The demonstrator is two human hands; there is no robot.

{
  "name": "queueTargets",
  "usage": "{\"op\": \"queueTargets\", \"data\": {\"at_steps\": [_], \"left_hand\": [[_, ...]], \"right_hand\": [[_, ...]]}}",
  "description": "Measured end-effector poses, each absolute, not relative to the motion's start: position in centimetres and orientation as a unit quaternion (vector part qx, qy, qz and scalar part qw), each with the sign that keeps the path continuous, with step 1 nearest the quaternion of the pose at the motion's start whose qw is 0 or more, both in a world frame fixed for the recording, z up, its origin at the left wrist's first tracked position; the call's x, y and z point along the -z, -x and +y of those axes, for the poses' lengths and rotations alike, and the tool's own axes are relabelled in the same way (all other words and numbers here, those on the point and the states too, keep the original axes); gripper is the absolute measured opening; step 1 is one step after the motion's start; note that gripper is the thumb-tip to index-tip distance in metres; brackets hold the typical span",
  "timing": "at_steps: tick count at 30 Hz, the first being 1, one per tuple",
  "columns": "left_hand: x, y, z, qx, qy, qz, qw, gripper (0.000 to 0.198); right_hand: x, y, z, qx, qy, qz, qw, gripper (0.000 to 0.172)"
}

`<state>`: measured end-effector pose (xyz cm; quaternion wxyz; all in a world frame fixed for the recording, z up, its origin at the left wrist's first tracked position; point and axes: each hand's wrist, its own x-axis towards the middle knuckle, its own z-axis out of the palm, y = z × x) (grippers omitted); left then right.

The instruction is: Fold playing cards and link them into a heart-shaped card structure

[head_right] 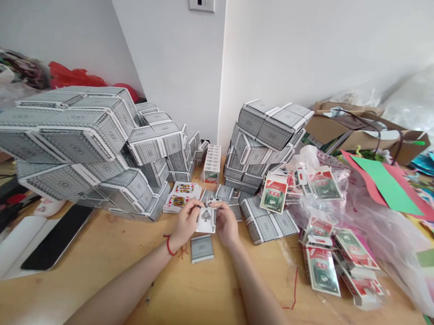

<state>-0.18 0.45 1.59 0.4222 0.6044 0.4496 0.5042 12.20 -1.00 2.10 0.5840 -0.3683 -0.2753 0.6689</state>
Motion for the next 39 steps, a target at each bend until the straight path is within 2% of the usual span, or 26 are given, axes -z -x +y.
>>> {"op": "queueTargets", "data": {"at_steps": [2,7,11,14,17,20,30,35,39], "left_hand": [[-1.8,0.3,0.4,-0.499,-0.615,0.443,0.420,0.015],[-2.1,0.5,0.1,-0.468,-0.656,0.431,0.406,0.015],[-2.2,0.6,-0.2,-0.479,-0.660,0.405,0.413,0.018],[-2.2,0.4,-0.3,-0.486,-0.647,0.421,0.409,0.023],[-2.1,0.1,-0.4,-0.449,-0.663,0.489,0.347,0.015],[-2.1,-0.2,-0.5,-0.420,-0.687,0.520,0.285,0.018],[-1.5,0.0,-0.5,-0.446,-0.704,0.501,0.235,0.020],[-1.4,0.0,0.0,-0.418,-0.717,0.517,0.207,0.019],[-1.3,0.2,0.4,-0.390,-0.726,0.537,0.177,0.019]], "right_hand": [[-2.1,-12.3,-0.8,-0.675,0.378,-0.279,0.569,0.020],[-1.7,-12.7,-0.6,-0.678,0.413,-0.336,0.507,0.025],[-1.3,-12.8,-0.6,-0.639,0.440,-0.364,0.516,0.029],[-1.1,-12.7,-0.6,-0.598,0.463,-0.374,0.537,0.027],[-0.9,-12.7,-0.6,-0.548,0.479,-0.409,0.551,0.026],[-0.9,-12.7,-0.6,-0.517,0.480,-0.444,0.552,0.025],[-2.0,-12.8,-1.0,-0.514,0.465,-0.511,0.507,0.021],[-1.8,-12.1,-1.3,-0.468,0.497,-0.532,0.502,0.018],[-1.7,-11.8,-1.3,-0.490,0.499,-0.513,0.497,0.014]]}}
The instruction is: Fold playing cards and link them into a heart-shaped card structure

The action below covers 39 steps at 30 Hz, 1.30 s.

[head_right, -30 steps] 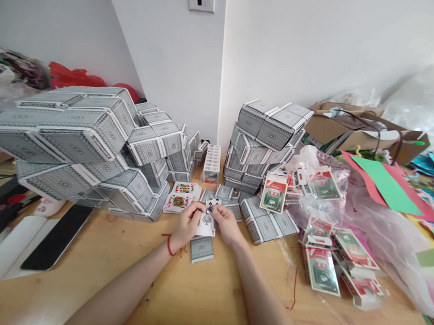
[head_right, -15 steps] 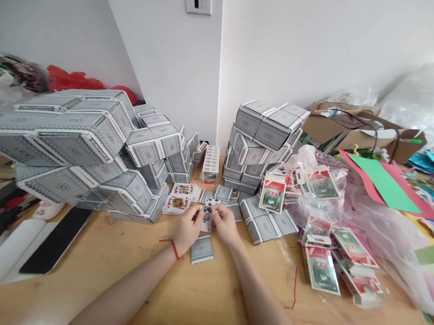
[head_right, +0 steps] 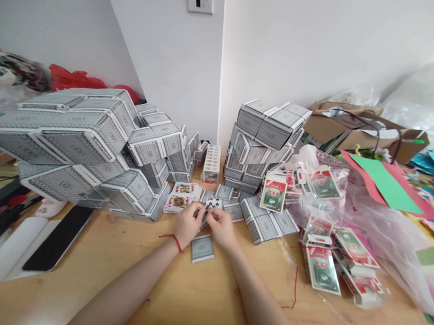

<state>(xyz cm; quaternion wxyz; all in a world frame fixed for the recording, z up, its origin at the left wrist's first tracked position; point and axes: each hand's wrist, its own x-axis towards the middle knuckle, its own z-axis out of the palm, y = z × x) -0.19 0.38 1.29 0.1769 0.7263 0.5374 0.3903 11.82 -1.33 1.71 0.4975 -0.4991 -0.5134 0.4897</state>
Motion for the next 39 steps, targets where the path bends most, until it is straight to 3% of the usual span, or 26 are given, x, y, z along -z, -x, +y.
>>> {"op": "queueTargets", "data": {"at_steps": [20,26,32,36,39], "left_hand": [[-1.5,0.8,0.8,-0.423,-0.680,0.570,0.182,0.032],[-1.6,1.1,0.7,-0.424,-0.698,0.556,0.157,0.031],[-1.7,0.7,0.4,-0.456,-0.718,0.468,0.240,0.020],[-1.6,0.6,0.4,-0.493,-0.671,0.473,0.286,0.027],[-1.6,0.6,0.5,-0.466,-0.678,0.484,0.298,0.019]], "right_hand": [[-2.4,-11.9,-1.6,-0.692,0.344,-0.424,0.473,0.021],[-2.0,-11.7,-1.6,-0.667,0.367,-0.433,0.483,0.022],[-1.2,-11.8,-1.0,-0.535,0.461,-0.453,0.544,0.019],[-0.7,-12.2,-0.6,-0.545,0.430,-0.371,0.617,0.018],[-0.6,-12.5,-0.2,-0.562,0.390,-0.310,0.660,0.018]]}}
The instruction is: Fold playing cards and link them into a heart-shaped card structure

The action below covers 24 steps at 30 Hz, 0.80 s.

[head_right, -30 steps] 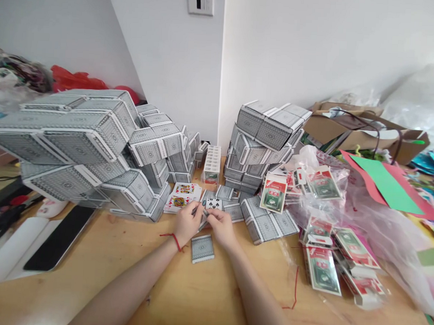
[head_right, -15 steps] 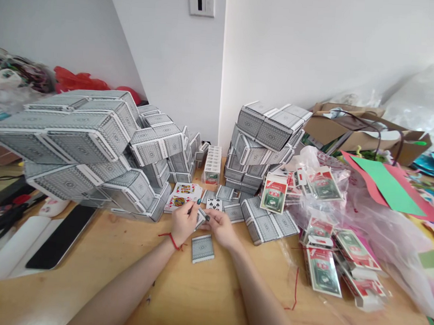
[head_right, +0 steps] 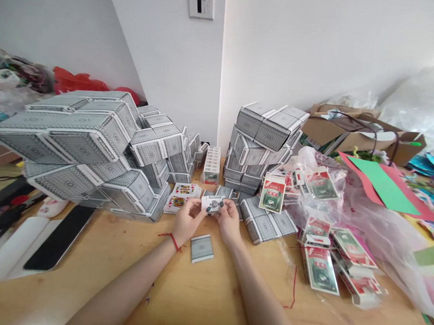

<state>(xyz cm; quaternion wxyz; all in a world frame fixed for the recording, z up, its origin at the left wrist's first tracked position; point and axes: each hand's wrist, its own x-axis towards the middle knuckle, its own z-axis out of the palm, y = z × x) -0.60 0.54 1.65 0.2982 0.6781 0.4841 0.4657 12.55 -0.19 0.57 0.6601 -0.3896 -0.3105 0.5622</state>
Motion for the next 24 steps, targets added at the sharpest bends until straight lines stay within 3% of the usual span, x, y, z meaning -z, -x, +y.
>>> {"op": "queueTargets", "data": {"at_steps": [3,8,12,15,24], "left_hand": [[-1.8,0.7,0.6,-0.446,-0.697,0.486,0.280,0.012],[-1.9,0.9,0.7,-0.493,-0.657,0.502,0.270,0.014],[-1.5,1.1,1.0,-0.515,-0.624,0.522,0.272,0.017],[-1.4,1.1,1.1,-0.497,-0.640,0.525,0.261,0.016],[-1.8,0.8,0.6,-0.445,-0.686,0.519,0.248,0.016]], "right_hand": [[-0.7,-12.7,-0.1,-0.558,0.382,-0.313,0.667,0.019],[-1.2,-12.4,-0.5,-0.550,0.414,-0.396,0.608,0.036],[-0.9,-12.1,-0.6,-0.555,0.446,-0.443,0.545,0.024],[-0.7,-11.9,-0.7,-0.544,0.477,-0.466,0.510,0.032],[-1.9,-11.7,-1.3,-0.543,0.486,-0.458,0.509,0.028]]}}
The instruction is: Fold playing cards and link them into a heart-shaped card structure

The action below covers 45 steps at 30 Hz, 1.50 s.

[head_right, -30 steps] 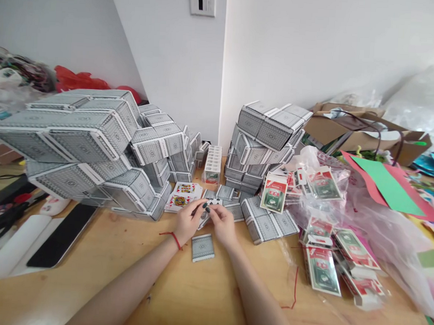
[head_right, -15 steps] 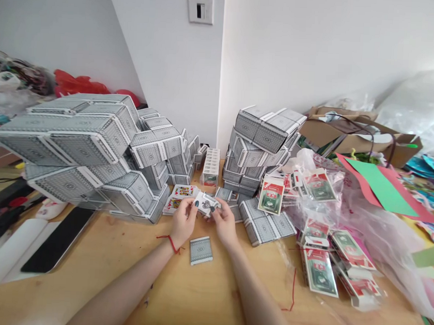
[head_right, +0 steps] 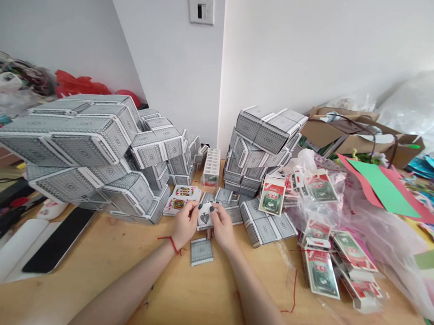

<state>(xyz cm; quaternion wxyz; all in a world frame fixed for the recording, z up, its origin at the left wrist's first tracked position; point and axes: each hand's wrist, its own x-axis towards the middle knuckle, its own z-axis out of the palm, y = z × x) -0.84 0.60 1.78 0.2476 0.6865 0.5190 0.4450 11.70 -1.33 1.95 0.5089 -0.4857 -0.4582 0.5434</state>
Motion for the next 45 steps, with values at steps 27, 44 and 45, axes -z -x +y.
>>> {"op": "queueTargets", "data": {"at_steps": [27,44,45], "left_hand": [[-1.7,0.4,0.0,-0.482,-0.623,0.513,0.341,0.014],[-2.5,0.3,-0.2,-0.530,-0.581,0.477,0.394,0.012],[-2.5,0.3,-0.2,-0.532,-0.578,0.474,0.398,0.012]], "right_hand": [[-1.8,-10.7,-1.7,-0.631,0.435,-0.385,0.515,0.030],[-2.0,-10.7,-1.9,-0.675,0.409,-0.359,0.499,0.020],[-2.1,-10.7,-1.9,-0.679,0.402,-0.357,0.500,0.019]]}}
